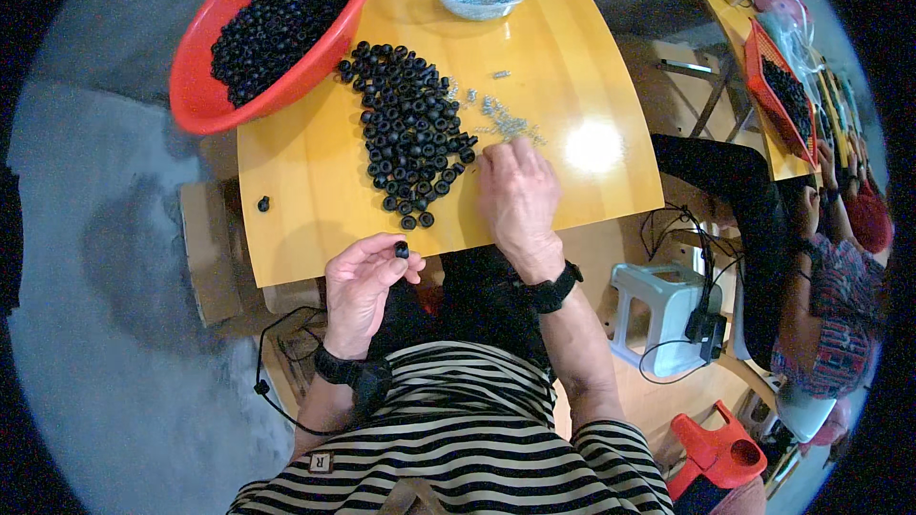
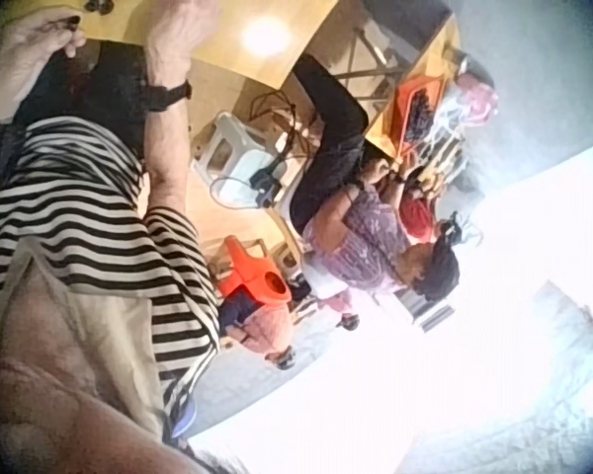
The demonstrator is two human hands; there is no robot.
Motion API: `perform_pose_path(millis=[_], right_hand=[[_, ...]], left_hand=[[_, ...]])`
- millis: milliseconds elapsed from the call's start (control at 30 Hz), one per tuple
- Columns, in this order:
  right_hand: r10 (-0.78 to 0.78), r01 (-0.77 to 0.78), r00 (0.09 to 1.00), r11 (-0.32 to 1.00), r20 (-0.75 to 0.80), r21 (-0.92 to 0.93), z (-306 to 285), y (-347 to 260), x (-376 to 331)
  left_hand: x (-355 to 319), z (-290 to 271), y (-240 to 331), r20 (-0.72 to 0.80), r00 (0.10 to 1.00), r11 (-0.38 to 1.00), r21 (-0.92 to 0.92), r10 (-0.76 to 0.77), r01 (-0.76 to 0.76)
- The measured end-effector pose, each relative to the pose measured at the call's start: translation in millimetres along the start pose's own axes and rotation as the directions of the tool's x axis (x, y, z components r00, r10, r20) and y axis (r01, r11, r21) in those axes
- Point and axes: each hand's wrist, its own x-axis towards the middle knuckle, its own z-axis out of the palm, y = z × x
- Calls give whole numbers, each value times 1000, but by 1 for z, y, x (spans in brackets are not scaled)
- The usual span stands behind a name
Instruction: Sorting small black circular components on a table and placing them into a cardboard box.
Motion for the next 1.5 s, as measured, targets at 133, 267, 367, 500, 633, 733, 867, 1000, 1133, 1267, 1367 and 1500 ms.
perform_pose_path(millis=[133, 267, 367, 500, 633, 733, 867, 1000, 1133, 1267, 1367, 1500], right_hand=[[320, -350, 934, 740, 157, 574, -26, -19, -7], [155, -624, 780, 280, 607, 730, -61, -46, -24], [99, -669, 739, 222, 666, 709, -60, -57, -34], [75, -694, 707, 266, 703, 669, -62, -60, -34], [59, -686, 706, 304, 705, 661, -63, -63, -33], [47, -681, 708, 308, 704, 664, -64, -66, -33], [59, -657, 705, 427, 706, 621, -61, -66, -33], [35, -630, 721, 447, 692, 635, -55, -61, -36], [4, -698, 697, 231, 717, 678, -43, -56, -40], [-85, -852, 511, 84, 855, 517, -32, -47, -49], [-122, -852, 511, 63, 851, 520, -29, -50, -58], [-71, -834, 509, 205, 858, 512, -29, -51, -62]], left_hand=[[-7, 6, 6, -39, 999, 999, 14, 35, -35], [-12, 13, 14, -70, 988, 976, 179, 138, -123], [-13, 13, 16, 27, 971, 915, 330, 238, -233], [-17, 16, 23, 109, 939, 794, 507, 326, -335], [-19, 18, 25, 125, 925, 702, 617, 358, -355], [-20, 22, 27, 142, 906, 607, 700, 399, -377], [-21, 26, 28, 165, 892, 571, 716, 420, -402], [-20, 26, 28, 182, 887, 555, 722, 424, -413], [-21, 22, 24, 145, 914, 641, 671, 380, -373], [-25, 17, 21, 161, 910, 670, 630, 382, -393], [-31, 14, 19, 158, 918, 650, 663, 363, -371], [-34, 14, 22, 149, 940, 604, 733, 307, -313]])
